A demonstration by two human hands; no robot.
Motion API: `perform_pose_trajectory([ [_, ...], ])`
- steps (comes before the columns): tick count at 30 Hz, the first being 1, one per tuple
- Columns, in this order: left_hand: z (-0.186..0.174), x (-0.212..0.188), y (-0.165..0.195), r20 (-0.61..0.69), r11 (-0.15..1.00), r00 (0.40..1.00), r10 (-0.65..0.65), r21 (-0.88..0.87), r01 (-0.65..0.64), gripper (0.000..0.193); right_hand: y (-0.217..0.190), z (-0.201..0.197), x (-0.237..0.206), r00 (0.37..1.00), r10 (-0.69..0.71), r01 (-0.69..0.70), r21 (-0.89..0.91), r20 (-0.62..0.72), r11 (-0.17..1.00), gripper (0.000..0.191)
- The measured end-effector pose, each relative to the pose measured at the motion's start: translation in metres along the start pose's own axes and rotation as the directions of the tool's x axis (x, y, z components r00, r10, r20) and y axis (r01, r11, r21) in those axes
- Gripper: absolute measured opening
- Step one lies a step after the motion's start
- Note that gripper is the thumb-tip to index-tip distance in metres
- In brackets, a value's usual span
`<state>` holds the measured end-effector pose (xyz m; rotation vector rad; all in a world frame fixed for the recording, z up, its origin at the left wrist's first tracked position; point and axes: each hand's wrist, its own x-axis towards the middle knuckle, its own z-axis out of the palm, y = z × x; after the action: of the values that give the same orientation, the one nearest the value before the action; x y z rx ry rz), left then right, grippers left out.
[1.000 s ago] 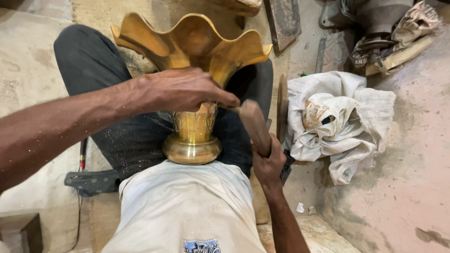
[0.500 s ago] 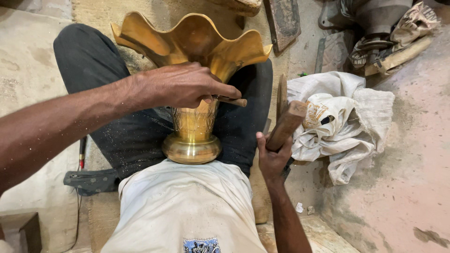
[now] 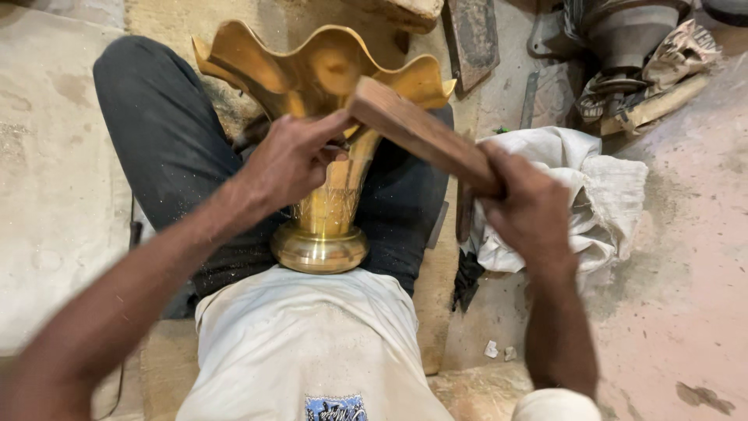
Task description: The person sits on the floor with a brass vase on their lap and decorates its surface by hammering. They hold a small punch against the brass with one hand and strike it with a wooden mallet in the other, repositioning the punch repeatedly to work patterned designs around the vase body.
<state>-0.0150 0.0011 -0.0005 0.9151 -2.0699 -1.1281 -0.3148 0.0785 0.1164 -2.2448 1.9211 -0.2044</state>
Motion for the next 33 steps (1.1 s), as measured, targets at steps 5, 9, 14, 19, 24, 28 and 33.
perform_pose_trajectory([
  [5,0.008,-0.018,0.002,-0.254,0.996,0.966,-0.04,-0.081,0.02,0.05,-0.009,-0.027,0.024,0.991,-0.063,0.073,-0.087,0.114,0.993,0.049],
  [9,0.009,-0.02,0.002,-0.329,0.985,0.944,-0.032,-0.17,-0.026,0.048,-0.013,-0.031,0.036,0.981,-0.192,0.196,-0.29,0.042,0.937,0.051],
  [14,0.016,-0.023,-0.002,-0.363,0.984,0.931,-0.036,-0.175,-0.03,0.05,-0.013,-0.031,0.042,0.988,-0.148,0.146,0.04,0.051,0.989,0.048],
  [19,0.024,-0.021,-0.008,-0.388,0.98,0.92,-0.054,-0.196,-0.025,0.052,0.001,-0.034,0.041,0.977,-0.213,0.21,-0.289,0.021,0.934,0.048],
  [24,0.028,-0.02,-0.004,-0.363,0.983,0.93,-0.049,-0.18,-0.019,0.057,0.013,-0.027,0.042,0.933,-0.329,0.255,-0.378,-0.144,0.89,0.045],
  [28,0.024,-0.018,0.0,-0.332,0.989,0.941,-0.066,-0.149,0.016,0.058,0.015,-0.016,0.049,0.907,-0.32,0.245,-0.276,-0.273,0.93,0.035],
  [33,0.027,-0.017,0.002,-0.335,0.99,0.938,-0.088,-0.131,0.047,0.058,0.019,-0.007,0.053,0.982,-0.176,0.155,-0.23,-0.074,0.961,0.037],
])
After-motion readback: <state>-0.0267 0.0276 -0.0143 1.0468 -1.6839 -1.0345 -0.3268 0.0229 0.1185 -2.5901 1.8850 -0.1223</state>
